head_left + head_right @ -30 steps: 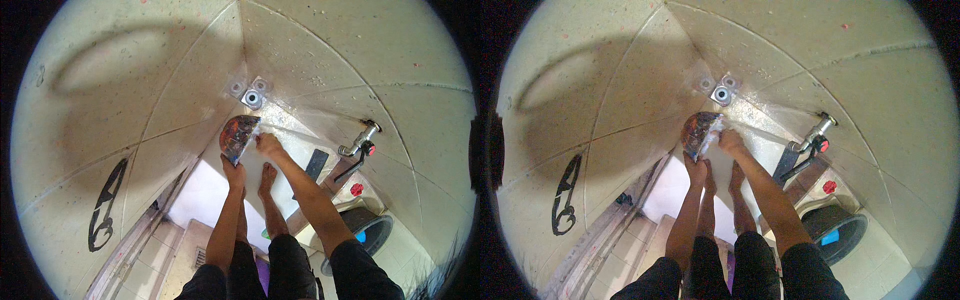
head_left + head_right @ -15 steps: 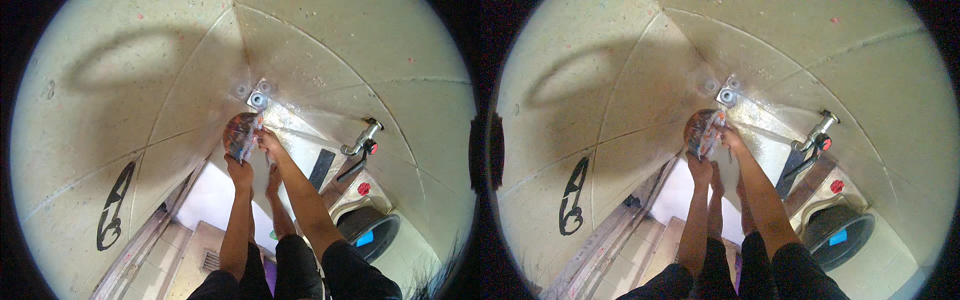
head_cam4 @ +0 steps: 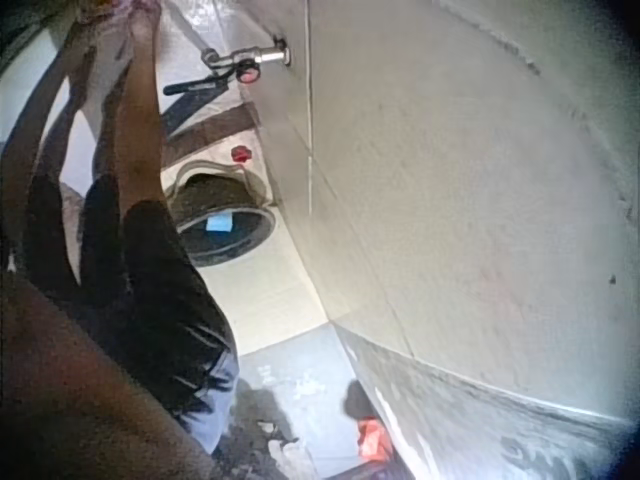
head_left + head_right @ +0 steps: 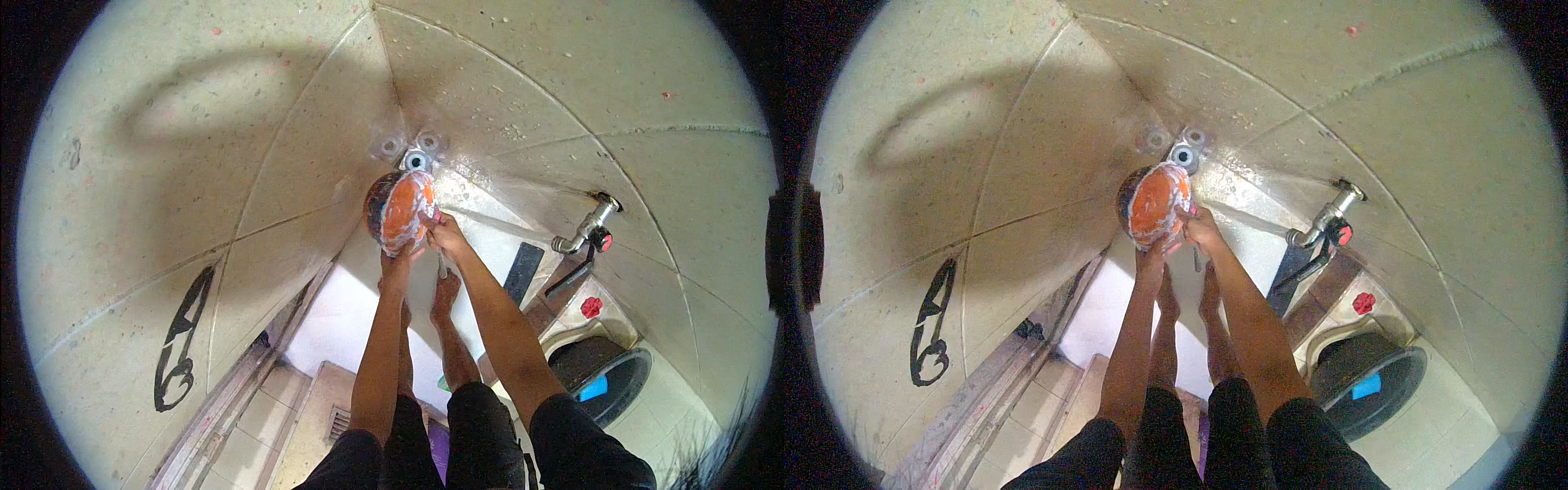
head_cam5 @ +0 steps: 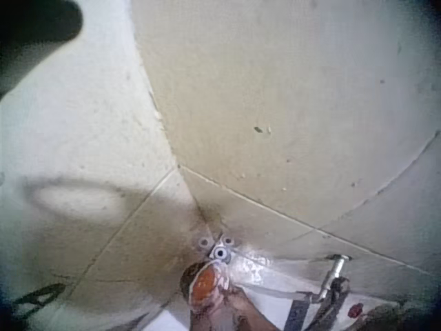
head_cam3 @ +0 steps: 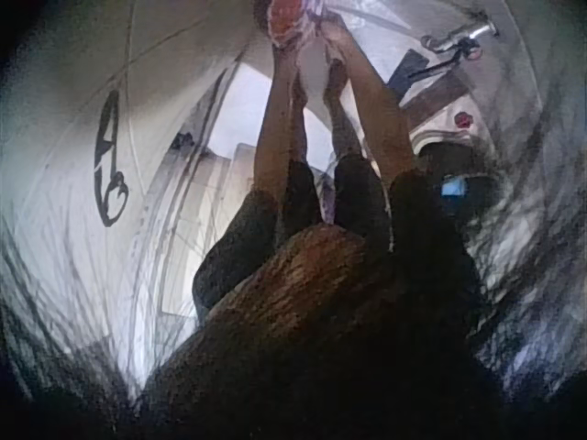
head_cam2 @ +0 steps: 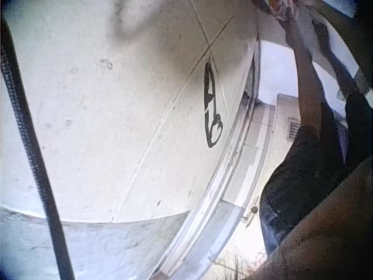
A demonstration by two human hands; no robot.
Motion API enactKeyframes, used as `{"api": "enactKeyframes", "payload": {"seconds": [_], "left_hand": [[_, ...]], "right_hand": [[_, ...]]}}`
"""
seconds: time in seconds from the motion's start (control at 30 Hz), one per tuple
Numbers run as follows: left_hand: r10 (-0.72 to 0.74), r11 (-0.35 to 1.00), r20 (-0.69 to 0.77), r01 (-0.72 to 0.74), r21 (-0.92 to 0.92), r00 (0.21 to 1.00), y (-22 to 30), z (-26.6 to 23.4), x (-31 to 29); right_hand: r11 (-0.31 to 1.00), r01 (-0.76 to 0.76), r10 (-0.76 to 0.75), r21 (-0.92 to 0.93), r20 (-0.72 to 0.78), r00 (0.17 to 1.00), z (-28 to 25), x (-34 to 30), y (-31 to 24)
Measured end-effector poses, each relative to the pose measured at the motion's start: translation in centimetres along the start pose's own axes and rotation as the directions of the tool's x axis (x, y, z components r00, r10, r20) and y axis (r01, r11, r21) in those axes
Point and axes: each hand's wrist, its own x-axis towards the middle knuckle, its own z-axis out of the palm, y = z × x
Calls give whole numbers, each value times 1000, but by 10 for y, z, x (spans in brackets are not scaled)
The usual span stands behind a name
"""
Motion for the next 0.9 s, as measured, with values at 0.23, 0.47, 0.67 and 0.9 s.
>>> {"api": "enactKeyframes", "payload": {"seconds": [0.23,0.47,0.67,0.9], "left_hand": [[22,985,-157,-48,-166,987,-31,6,20],[41,997,-189,-53,-60,981,-48,3,30],[70,997,-182,-65,34,981,-61,-21,36],[98,968,-151,-59,243,984,-79,-22,44]], "right_hand": [[804,174,-274,-569,-94,957,-25,-3,-8],[-84,99,-355,-992,123,927,-38,18,-12],[-71,208,-218,-976,218,951,-11,4,-4],[-42,166,-152,-985,170,974,-12,-2,2]]}}
